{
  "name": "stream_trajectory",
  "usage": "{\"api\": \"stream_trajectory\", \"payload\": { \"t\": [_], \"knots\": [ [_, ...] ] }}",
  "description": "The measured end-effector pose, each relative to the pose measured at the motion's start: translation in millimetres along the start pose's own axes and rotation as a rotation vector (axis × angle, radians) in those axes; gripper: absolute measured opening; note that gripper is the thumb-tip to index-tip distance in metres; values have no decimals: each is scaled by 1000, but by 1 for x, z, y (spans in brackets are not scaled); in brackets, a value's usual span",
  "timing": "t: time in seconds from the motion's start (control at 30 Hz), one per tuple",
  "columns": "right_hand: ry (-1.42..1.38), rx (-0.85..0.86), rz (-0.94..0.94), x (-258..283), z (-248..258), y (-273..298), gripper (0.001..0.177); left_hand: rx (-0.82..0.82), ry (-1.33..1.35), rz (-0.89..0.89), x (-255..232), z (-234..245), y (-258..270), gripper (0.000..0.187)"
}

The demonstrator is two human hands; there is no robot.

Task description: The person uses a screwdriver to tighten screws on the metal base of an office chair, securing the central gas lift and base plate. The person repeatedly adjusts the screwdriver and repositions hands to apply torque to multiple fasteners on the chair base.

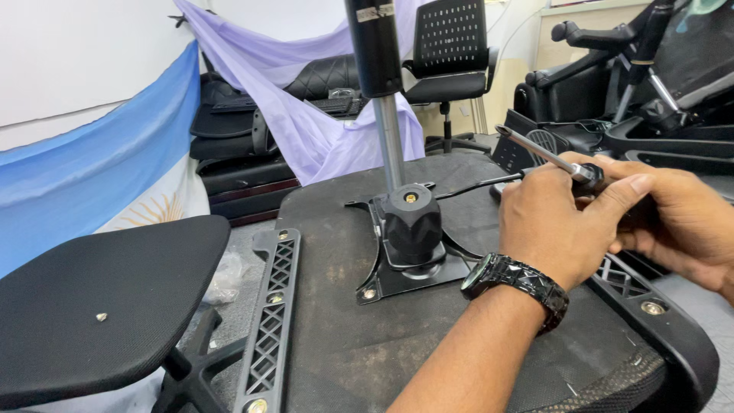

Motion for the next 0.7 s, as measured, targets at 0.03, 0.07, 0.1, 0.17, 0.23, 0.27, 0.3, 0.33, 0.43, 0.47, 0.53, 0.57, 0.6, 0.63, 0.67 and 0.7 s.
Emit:
{"api": "stream_trajectory", "payload": {
  "t": [0.03, 0.07, 0.1, 0.17, 0.23, 0.27, 0.3, 0.33, 0.43, 0.47, 0.53, 0.57, 0.6, 0.63, 0.67, 0.7],
  "knots": [
    [89, -120, -84, -9, 27, 5, 51, -2, 36, -43, 1, -8, 0, 46],
    [177, -239, -171, -18, 54, 13, 46, -4, 73, -85, 1, -16, 0, 46],
    [263, -359, -262, -31, 79, 23, 43, -6, 110, -124, 1, -24, -1, 46],
    [367, -511, -262, -48, 123, 42, 35, -3, 56, -66, 13, -42, -7, 49],
    [535, -630, -384, -75, 171, 65, 33, 59, 108, 101, 34, -64, -9, 52],
    [625, -634, -524, -98, 190, 78, 32, 117, 184, 241, 49, -79, -4, 53],
    [716, -611, -667, -123, 206, 94, 30, 175, 257, 383, 63, -95, 2, 55],
    [797, -551, -832, -149, 219, 114, 29, 174, 176, 322, 60, -100, 0, 56],
    [863, -320, -1174, -219, 231, 179, 26, 188, 28, 189, 52, -125, 0, 56],
    [851, -242, -1241, -235, 229, 199, 26, 208, 36, 182, 52, -134, 1, 54],
    [831, -158, -1319, -260, 218, 222, 26, 287, 0, 188, 52, -152, 3, 50],
    [817, -131, -1339, -266, 216, 234, 26, 343, -38, 206, 54, -161, 4, 48],
    [800, -100, -1349, -270, 213, 244, 26, 399, -77, 223, 56, -169, 6, 46],
    [790, -83, -1356, -275, 210, 248, 27, 437, -122, 236, 59, -174, 6, 47],
    [774, -82, -1356, -278, 208, 251, 28, 476, -168, 248, 62, -178, 7, 47],
    [764, -71, -1355, -281, 205, 255, 29, 515, -215, 260, 65, -182, 8, 48]
  ]
}}
Point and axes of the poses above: each hand's wrist, its own y-axis away from the middle knuckle, its own z-axis out of the back of the hand, x = y × z, the point moved 10 cm from there along -y, towards the middle knuckle, and after that the axes turned 11 degrees about y, right-handed, at the moved point
